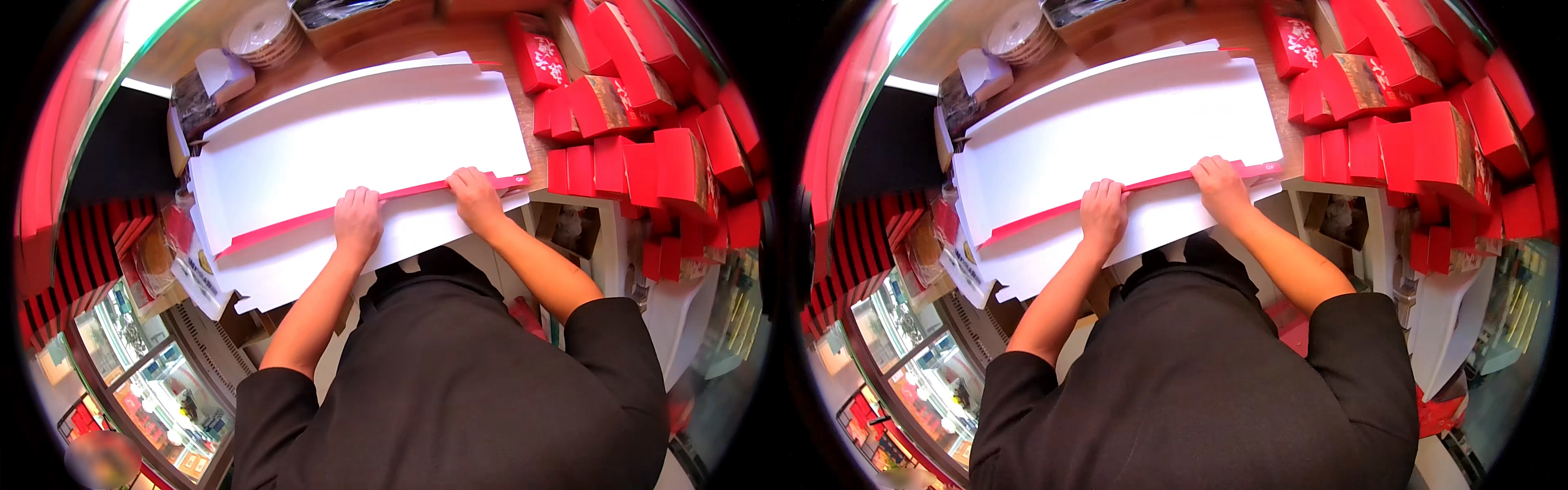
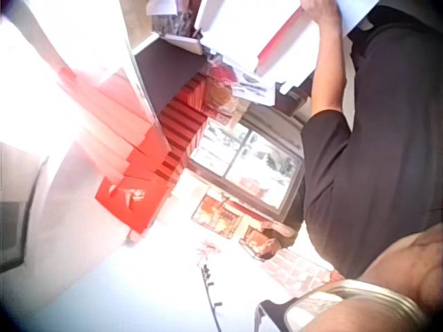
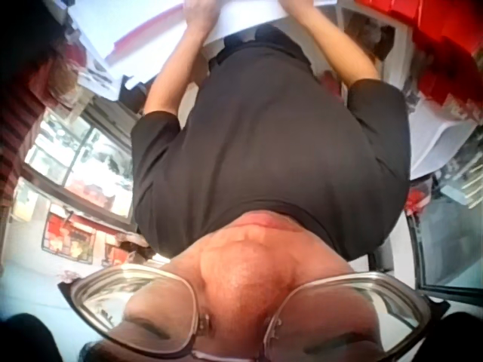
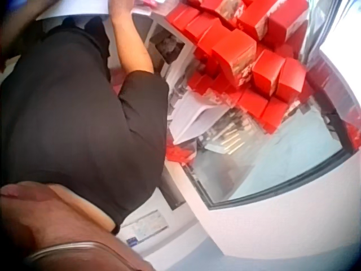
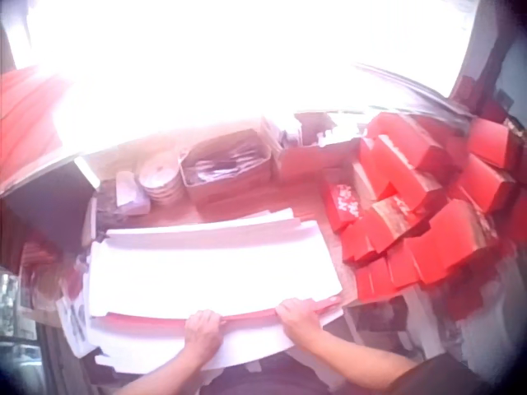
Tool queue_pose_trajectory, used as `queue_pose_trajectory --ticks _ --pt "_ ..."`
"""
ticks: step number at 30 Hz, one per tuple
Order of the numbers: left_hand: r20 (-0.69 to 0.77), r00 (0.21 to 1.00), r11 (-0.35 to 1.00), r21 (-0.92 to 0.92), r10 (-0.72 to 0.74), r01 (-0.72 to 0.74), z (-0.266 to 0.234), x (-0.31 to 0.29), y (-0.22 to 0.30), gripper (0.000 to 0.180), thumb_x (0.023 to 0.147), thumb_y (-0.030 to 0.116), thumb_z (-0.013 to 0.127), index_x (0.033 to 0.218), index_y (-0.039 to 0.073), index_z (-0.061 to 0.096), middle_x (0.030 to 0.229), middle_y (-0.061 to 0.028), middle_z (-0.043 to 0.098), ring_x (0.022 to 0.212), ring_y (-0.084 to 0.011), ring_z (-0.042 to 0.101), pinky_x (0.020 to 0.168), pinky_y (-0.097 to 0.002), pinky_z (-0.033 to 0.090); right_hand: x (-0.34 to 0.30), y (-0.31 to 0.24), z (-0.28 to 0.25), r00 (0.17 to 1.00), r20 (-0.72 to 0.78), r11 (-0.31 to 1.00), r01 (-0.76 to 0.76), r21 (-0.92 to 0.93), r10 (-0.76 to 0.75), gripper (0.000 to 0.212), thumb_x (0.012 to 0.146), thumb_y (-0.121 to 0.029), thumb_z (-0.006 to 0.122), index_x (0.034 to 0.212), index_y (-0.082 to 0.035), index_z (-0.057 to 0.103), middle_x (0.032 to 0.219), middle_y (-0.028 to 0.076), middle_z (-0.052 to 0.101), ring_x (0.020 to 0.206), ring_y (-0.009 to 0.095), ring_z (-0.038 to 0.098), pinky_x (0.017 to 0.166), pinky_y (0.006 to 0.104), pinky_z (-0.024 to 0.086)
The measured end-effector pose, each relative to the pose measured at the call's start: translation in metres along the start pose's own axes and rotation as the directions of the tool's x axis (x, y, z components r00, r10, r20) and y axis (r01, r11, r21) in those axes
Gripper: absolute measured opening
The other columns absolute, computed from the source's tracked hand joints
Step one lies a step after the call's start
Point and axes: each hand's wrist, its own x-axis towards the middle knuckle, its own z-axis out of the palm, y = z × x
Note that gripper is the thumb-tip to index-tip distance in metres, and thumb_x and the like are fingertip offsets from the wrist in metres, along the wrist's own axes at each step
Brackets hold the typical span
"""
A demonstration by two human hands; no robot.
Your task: The person assembles flat white cardboard boxes by folding the sides and securing them with red tape. They repeatedly pick up a flat box, fold the flaps, apply tape to the seams, and stack the finished boxes on a nearby shelf.
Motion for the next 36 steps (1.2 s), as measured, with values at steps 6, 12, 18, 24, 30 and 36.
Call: queue_pose_trajectory --ticks 6,12,18,24,30,36 --pt "0.035 0.997 0.995 -0.065 0.072 -0.070 0.020 0.029 0.053 0.016 0.086 0.020 0.064 0.089 0.006 0.056 0.088 -0.0103 0.056 0.083 -0.0282 0.054 0.072 -0.0381 0.044 0.003 0.003 -0.002 1.000 0.010 0.999 0.026 0.019 -0.027 0.012 0.072 0.000 0.057 0.084 -0.004 0.058 0.086 0.010 0.056 0.085 0.028 0.055 0.077 0.0374 0.048" --pt "0.010 0.993 0.986 -0.120 0.115 -0.113 0.025 0.037 0.040 0.015 0.087 0.019 0.063 0.084 0.006 0.057 0.080 -0.0095 0.056 0.076 -0.0276 0.056 0.066 -0.0381 0.046 -0.010 0.043 -0.030 0.998 0.056 0.999 0.019 0.047 -0.022 0.009 0.080 -0.009 0.065 0.084 -0.004 0.059 0.085 0.010 0.057 0.084 0.027 0.057 0.076 0.0387 0.048" --pt "-0.001 0.998 0.994 -0.095 0.059 -0.059 0.022 0.050 0.062 0.021 0.087 0.023 0.065 0.079 0.006 0.056 0.076 -0.0089 0.055 0.073 -0.0272 0.056 0.064 -0.0379 0.046 0.001 0.050 -0.029 0.987 0.134 0.994 -0.097 0.055 0.089 0.011 0.082 -0.014 0.066 0.085 -0.005 0.061 0.079 0.010 0.059 0.082 0.029 0.058 0.075 0.0411 0.049" --pt "-0.052 0.995 0.993 -0.081 0.082 -0.086 0.045 0.053 0.057 0.028 0.087 0.030 0.066 0.074 0.008 0.054 0.072 -0.0066 0.054 0.069 -0.0249 0.055 0.061 -0.0365 0.047 0.003 0.042 -0.042 0.968 0.177 0.980 -0.191 0.052 0.179 0.015 0.083 -0.020 0.067 0.081 -0.006 0.063 0.080 0.011 0.060 0.083 0.030 0.059 0.075 0.0413 0.049" --pt "-0.003 0.998 0.993 -0.091 0.069 -0.069 0.036 0.055 0.060 0.026 0.086 0.028 0.068 0.076 0.008 0.054 0.073 -0.0074 0.053 0.070 -0.0254 0.056 0.060 -0.0368 0.046 0.013 0.049 -0.039 0.924 0.314 0.975 -0.221 -0.027 0.218 0.021 0.086 -0.028 0.065 0.083 -0.008 0.066 0.082 0.011 0.062 0.086 0.031 0.059 0.076 0.0421 0.049" --pt "-0.036 0.998 0.999 -0.006 0.044 -0.045 -0.008 0.000 -0.022 0.027 0.078 0.026 0.073 0.078 0.008 0.054 0.077 -0.0087 0.053 0.074 -0.0273 0.054 0.066 -0.0390 0.046 0.010 0.057 -0.038 0.939 0.301 0.984 -0.179 0.007 0.169 0.021 0.086 -0.028 0.064 0.083 -0.007 0.063 0.082 0.011 0.060 0.086 0.031 0.058 0.075 0.0433 0.048"
